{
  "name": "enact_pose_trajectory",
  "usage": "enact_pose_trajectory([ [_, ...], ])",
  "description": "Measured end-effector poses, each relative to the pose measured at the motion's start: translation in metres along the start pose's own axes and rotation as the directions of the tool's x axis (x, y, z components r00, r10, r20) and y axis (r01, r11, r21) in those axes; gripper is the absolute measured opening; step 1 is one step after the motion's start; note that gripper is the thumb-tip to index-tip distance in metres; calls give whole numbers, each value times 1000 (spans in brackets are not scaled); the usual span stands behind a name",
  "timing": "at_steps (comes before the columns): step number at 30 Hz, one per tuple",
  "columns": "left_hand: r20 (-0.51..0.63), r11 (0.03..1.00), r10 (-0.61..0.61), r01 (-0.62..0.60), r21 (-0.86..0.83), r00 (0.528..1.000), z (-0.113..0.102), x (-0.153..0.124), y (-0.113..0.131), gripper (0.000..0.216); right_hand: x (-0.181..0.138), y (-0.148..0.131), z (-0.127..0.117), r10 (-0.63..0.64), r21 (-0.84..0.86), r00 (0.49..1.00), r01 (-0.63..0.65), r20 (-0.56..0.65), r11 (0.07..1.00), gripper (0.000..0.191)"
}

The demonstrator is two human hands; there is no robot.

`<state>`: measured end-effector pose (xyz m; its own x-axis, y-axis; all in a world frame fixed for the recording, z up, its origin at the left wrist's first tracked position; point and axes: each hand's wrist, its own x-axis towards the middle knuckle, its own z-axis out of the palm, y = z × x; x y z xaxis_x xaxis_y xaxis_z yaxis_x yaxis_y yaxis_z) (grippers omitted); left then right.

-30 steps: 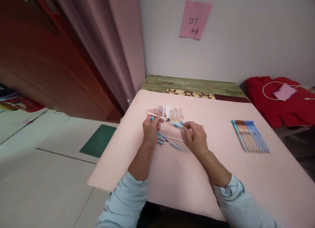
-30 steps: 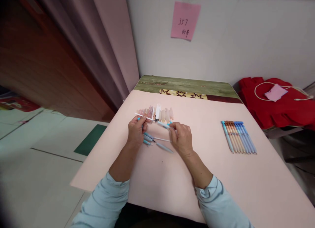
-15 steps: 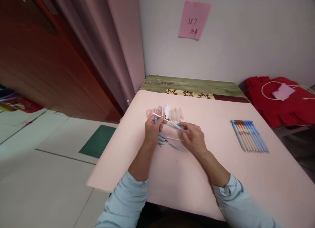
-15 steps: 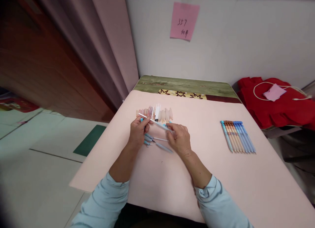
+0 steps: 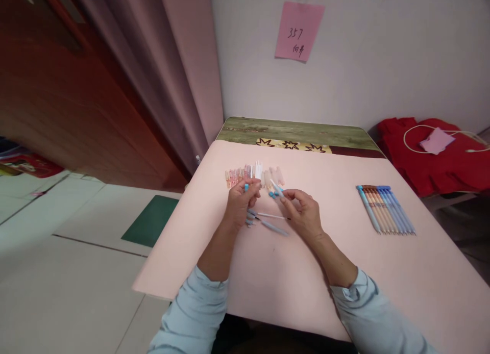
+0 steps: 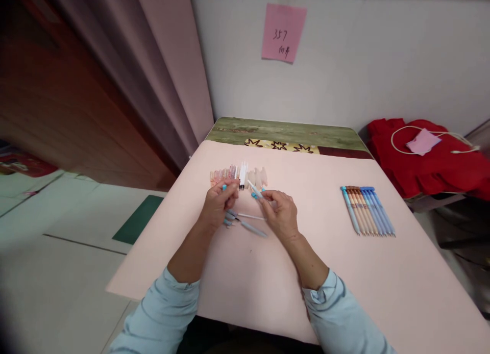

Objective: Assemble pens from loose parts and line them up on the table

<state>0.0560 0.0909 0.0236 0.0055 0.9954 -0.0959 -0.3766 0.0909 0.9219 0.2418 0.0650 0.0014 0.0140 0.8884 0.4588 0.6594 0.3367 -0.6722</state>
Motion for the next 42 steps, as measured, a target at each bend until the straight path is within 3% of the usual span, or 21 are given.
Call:
enact_pose_trajectory([
  [4, -125, 985, 10, -31, -168, 992, -9, 8, 2, 29, 8, 13, -17, -20, -67, 1000, 21, 6, 998, 14],
  [7, -181, 948, -6, -52, -313, 984, -16, 14, 2, 23, 12, 24, -32, -73, -180, 994, 86, 78, 980, 12],
  [13, -203, 873, -36, -68, -484, 979, -23, 18, 3, 12, 13, 35, -41, -109, -277, 945, 199, 309, 940, 13],
  [20, -191, 842, -71, -44, -538, 979, -24, 18, 3, 13, 13, 33, -45, -128, -275, 911, 250, 393, 928, 12],
  [25, -241, 824, -131, -30, -566, 962, -25, 21, 5, 19, 11, 29, -41, -88, -285, 947, 181, 310, 941, 16],
  [30, -282, 855, -60, -96, -510, 958, -28, 21, 4, 17, 8, 29, -31, -81, -299, 974, 144, 211, 943, 16],
  [37, -334, 876, -11, -152, -458, 943, -27, 17, 8, 11, 6, 26, -23, -102, -268, 977, 151, 188, 952, 14],
  [42, -365, 900, 2, -160, -405, 931, -45, -2, 17, 10, 1, 17, -23, -135, -226, 984, 157, 113, 961, 13],
])
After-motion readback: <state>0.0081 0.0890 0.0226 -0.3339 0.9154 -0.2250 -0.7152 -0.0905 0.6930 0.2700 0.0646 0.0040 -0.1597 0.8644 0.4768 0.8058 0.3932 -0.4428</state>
